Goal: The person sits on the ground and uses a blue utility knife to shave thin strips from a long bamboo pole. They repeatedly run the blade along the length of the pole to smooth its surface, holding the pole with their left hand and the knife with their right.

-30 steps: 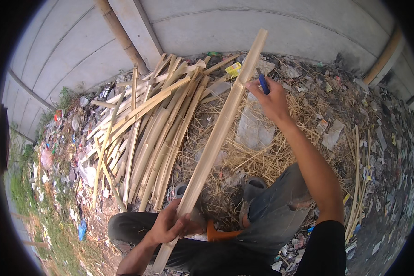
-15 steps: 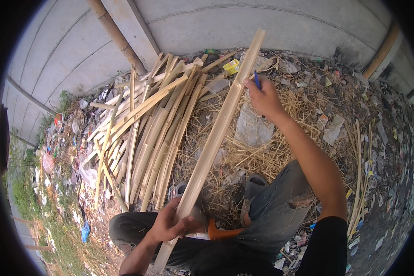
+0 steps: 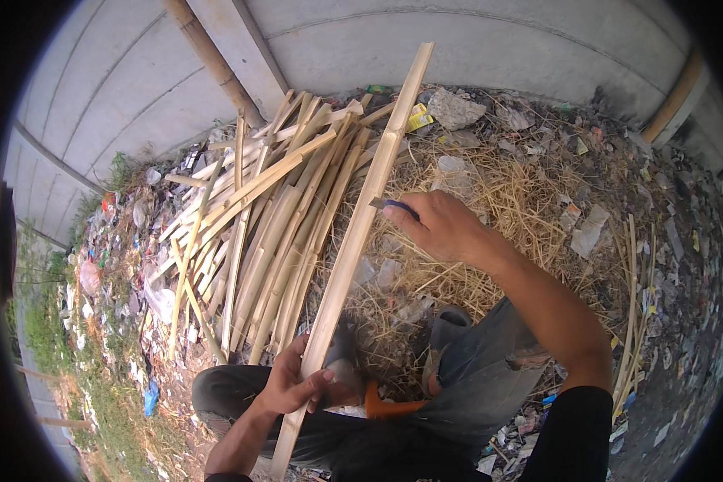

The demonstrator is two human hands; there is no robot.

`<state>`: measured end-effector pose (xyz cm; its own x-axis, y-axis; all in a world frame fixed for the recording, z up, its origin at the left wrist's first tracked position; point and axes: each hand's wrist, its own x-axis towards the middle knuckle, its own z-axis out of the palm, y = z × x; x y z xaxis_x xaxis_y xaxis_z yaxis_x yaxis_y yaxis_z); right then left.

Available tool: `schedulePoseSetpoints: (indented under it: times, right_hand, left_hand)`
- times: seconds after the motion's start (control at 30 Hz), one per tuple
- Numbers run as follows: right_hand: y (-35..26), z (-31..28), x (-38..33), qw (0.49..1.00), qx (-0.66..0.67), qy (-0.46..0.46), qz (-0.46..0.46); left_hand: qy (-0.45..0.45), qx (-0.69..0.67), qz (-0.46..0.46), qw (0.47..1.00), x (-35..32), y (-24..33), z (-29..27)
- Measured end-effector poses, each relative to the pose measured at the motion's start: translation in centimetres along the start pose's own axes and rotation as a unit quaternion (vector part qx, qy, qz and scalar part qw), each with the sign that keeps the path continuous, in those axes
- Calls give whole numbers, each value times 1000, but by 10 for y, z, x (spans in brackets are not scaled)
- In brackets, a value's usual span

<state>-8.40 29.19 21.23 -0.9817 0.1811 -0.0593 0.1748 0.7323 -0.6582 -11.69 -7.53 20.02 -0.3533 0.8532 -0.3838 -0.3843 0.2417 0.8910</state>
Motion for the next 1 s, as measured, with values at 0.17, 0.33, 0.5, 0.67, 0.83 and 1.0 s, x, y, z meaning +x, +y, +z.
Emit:
schedulePoseSetpoints:
  times: [0.17, 0.33, 0.5, 0.67, 0.83, 1.0]
  right_hand:
    - [-15, 38, -14, 990, -68, 10, -125]
    - [39, -1, 22, 987, -108, 120, -5]
    - [1, 25, -8, 990, -85, 19, -107]
    - [-3, 27, 4, 993, -95, 32, -60]
    - [24, 10, 26, 991, -84, 99, -35]
    - [-7, 43, -1, 983, -103, 41, -145]
  left_hand:
    - [44, 67, 37, 996, 0, -15, -1]
    - [37, 132, -6, 991, -10, -11, -3]
    - [63, 106, 33, 992, -5, -13, 0]
    - [83, 243, 51, 965, -8, -29, -16]
    - [82, 211, 86, 970, -2, -22, -8]
    - [100, 250, 40, 962, -10, -31, -20]
